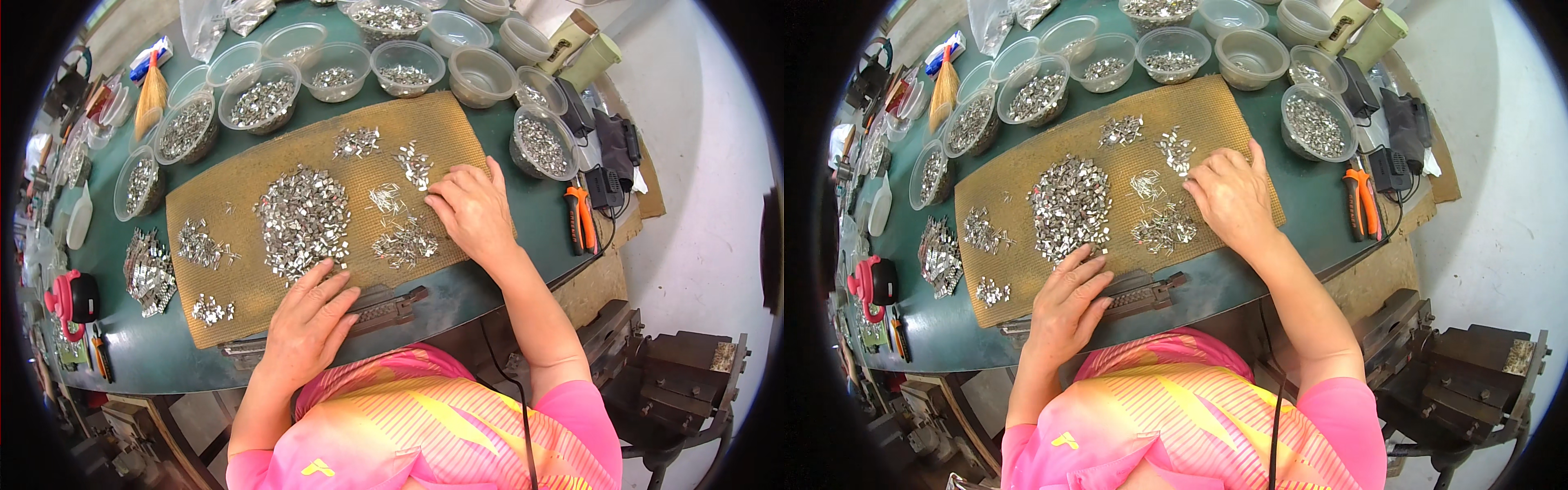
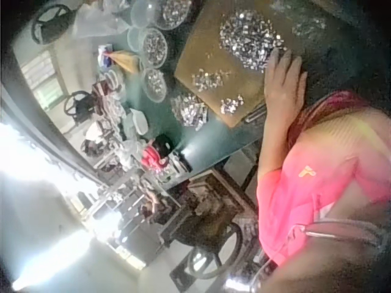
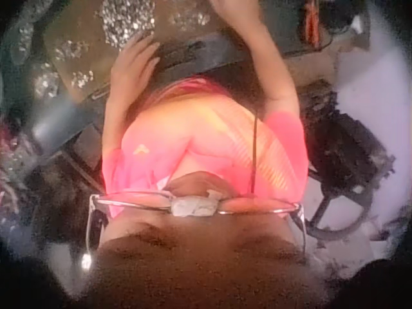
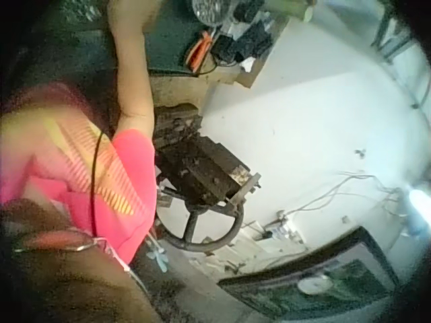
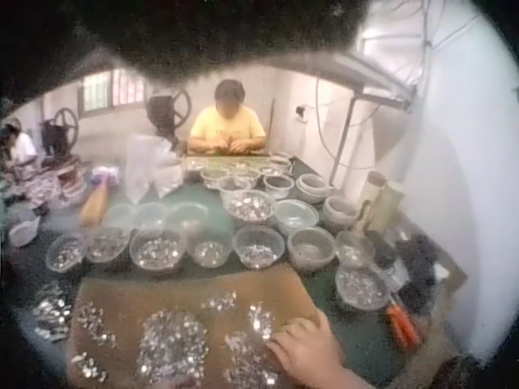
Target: The person selects small metal components from sorting trays, arranges them on a metal plate, and then uses a manual press to assemble them.
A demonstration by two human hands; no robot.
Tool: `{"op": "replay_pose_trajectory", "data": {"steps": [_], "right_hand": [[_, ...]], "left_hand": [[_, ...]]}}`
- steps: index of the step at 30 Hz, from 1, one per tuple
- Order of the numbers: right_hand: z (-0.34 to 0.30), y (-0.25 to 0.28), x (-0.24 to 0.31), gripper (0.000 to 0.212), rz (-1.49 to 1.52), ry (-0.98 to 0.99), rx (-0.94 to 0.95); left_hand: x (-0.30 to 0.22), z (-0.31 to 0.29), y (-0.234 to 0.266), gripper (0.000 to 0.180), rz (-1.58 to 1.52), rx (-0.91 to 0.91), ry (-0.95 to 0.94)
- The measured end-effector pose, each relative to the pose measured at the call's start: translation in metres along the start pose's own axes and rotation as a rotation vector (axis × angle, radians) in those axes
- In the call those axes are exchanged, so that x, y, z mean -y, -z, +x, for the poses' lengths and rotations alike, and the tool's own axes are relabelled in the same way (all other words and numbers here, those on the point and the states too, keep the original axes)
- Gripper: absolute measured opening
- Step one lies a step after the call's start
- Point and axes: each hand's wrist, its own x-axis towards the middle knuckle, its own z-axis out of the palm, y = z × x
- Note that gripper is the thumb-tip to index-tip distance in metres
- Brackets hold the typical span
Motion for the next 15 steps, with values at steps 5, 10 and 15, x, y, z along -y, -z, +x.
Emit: {"op": "replay_pose_trajectory", "data": {"steps": [5, 10, 15], "right_hand": [[0.006, -0.001, 0.002, 0.01, -0.08, -0.014, 0.06], [0.003, 0.0, -0.001, 0.008, 0.044, -0.002, 0.071], [0.0, 0.0, -0.01, 0.008, 0.135, -0.023, 0.046]], "left_hand": [[0.008, -0.019, 0.008, 0.034, 0.042, -0.066, 0.084], [0.012, -0.03, 0.012, 0.032, 0.049, -0.107, 0.124], [0.012, -0.029, 0.013, 0.03, 0.052, -0.116, 0.118]]}}
